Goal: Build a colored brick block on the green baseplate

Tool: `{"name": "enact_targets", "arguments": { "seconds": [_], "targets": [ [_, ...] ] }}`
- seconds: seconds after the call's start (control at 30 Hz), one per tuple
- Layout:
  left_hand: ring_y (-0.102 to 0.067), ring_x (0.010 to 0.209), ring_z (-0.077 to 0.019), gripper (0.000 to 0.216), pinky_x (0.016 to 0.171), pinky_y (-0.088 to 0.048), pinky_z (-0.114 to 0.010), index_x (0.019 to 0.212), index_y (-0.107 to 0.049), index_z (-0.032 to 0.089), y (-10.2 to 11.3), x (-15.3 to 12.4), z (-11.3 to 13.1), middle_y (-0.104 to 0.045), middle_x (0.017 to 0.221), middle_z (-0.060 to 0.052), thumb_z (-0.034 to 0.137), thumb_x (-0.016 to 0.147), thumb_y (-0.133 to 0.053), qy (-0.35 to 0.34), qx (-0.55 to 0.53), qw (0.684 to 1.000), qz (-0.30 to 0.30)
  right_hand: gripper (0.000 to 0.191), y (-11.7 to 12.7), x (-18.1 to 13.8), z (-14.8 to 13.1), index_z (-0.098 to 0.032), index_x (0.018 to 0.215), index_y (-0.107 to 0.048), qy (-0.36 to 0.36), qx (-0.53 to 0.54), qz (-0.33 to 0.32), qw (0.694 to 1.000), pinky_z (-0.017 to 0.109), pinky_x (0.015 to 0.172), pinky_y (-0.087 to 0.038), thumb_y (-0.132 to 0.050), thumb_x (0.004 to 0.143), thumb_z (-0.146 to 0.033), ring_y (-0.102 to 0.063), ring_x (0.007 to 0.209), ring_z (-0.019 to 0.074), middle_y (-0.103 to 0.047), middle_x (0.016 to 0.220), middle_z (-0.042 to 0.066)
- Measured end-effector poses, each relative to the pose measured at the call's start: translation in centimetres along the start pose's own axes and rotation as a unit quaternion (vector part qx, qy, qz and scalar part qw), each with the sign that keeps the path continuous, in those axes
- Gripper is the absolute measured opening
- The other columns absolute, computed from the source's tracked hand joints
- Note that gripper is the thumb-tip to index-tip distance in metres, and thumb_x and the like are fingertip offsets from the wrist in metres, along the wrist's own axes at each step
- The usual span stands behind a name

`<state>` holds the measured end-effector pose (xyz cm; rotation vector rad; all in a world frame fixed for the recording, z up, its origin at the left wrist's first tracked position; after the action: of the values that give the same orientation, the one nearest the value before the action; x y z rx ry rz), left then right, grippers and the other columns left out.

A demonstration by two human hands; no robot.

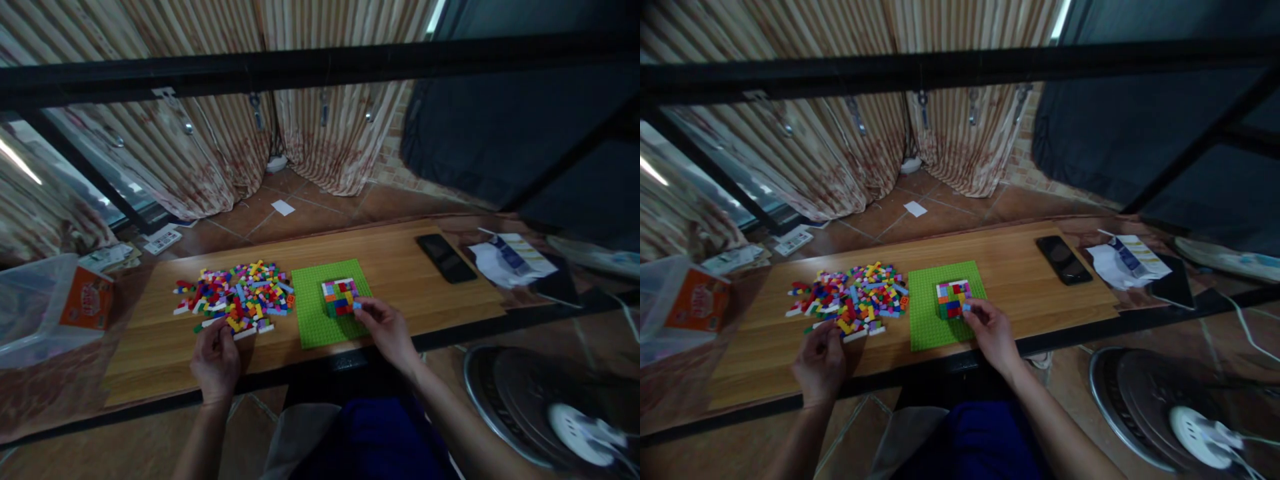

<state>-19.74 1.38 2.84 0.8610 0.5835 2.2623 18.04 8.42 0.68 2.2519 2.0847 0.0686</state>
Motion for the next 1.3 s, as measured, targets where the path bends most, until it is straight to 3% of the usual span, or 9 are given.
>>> {"name": "enact_targets", "arguments": {
  "seconds": [0.1,0.2,0.33,0.6,0.9,1.3],
  "targets": [
    [-0.065,0.081,-0.0199,0.027,0.076,-0.052,-0.032,0.1,-0.069,0.016,-0.1,0.0,0.1,-0.07,0.094,-0.009,0.032,0.086,-0.054,0.001,0.006,1.0,-0.006,0.035,2.6,0.7,0.0,-0.019,0.099,-0.069,-0.004,-0.023,0.033,0.999,0.033,0.074,-0.052,-0.071,0.075,-0.045,-0.066,0.08,0.0199,-0.072,0.087,0.005],
    [-0.066,0.082,-0.0204,0.026,0.076,-0.052,-0.032,0.099,-0.069,0.016,-0.1,0.1,0.2,-0.07,0.094,-0.009,0.031,0.086,-0.053,-0.007,0.014,1.0,-0.006,0.035,3.5,1.7,-0.6,-0.018,0.1,-0.068,0.016,-0.078,0.035,0.996,0.035,0.077,-0.051,-0.066,0.079,-0.046,-0.067,0.084,0.022,-0.073,0.089,0.007],
    [-0.066,0.081,-0.0202,0.026,0.075,-0.052,-0.032,0.1,-0.069,0.016,-0.2,0.1,0.3,-0.07,0.093,-0.009,0.031,0.086,-0.053,-0.017,0.018,1.0,0.0,0.03,3.1,3.0,-1.9,-0.018,0.102,-0.069,0.068,-0.154,0.026,0.985,0.037,0.08,-0.051,-0.061,0.083,-0.041,-0.068,0.085,0.0228,-0.073,0.093,0.008],
    [-0.066,0.08,-0.0206,0.028,0.073,-0.052,-0.032,0.101,-0.069,0.015,-0.2,0.1,0.3,-0.07,0.093,-0.01,0.033,0.087,-0.053,-0.04,0.032,0.999,0.008,0.022,1.5,4.7,-2.2,-0.022,0.098,-0.072,0.113,-0.193,-0.005,0.975,0.034,0.077,-0.051,-0.06,0.084,-0.033,-0.065,0.085,0.0204,-0.071,0.097,0.007],
    [-0.066,0.079,-0.0193,0.026,0.073,-0.053,-0.03,0.099,-0.068,0.014,-0.1,0.1,1.1,-0.07,0.091,-0.009,0.031,0.086,-0.054,-0.06,0.029,0.998,0.014,0.021,0.4,6.1,-1.4,-0.024,0.099,-0.074,0.098,-0.206,-0.043,0.973,0.033,0.078,-0.05,-0.062,0.083,-0.029,-0.064,0.082,0.0186,-0.07,0.09,0.004],
    [-0.066,0.082,-0.0206,0.028,0.076,-0.053,-0.032,0.103,-0.069,0.016,-0.2,0.0,0.5,-0.071,0.095,-0.009,0.033,0.086,-0.054,-0.03,0.044,0.999,0.004,0.024,-0.1,7.2,0.4,-0.026,0.099,-0.075,0.049,-0.232,-0.091,0.967,0.033,0.075,-0.05,-0.065,0.078,-0.031,-0.065,0.082,0.0192,-0.072,0.09,0.003]
  ]
}}
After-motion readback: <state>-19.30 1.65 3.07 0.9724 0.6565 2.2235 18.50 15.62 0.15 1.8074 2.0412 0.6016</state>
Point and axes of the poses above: each hand's wrist, its own x-axis towards the middle knuckle, its own y-axis out of the back of the hand, z = x × y, the point moved 9 cm from there along x, towards the middle knuckle
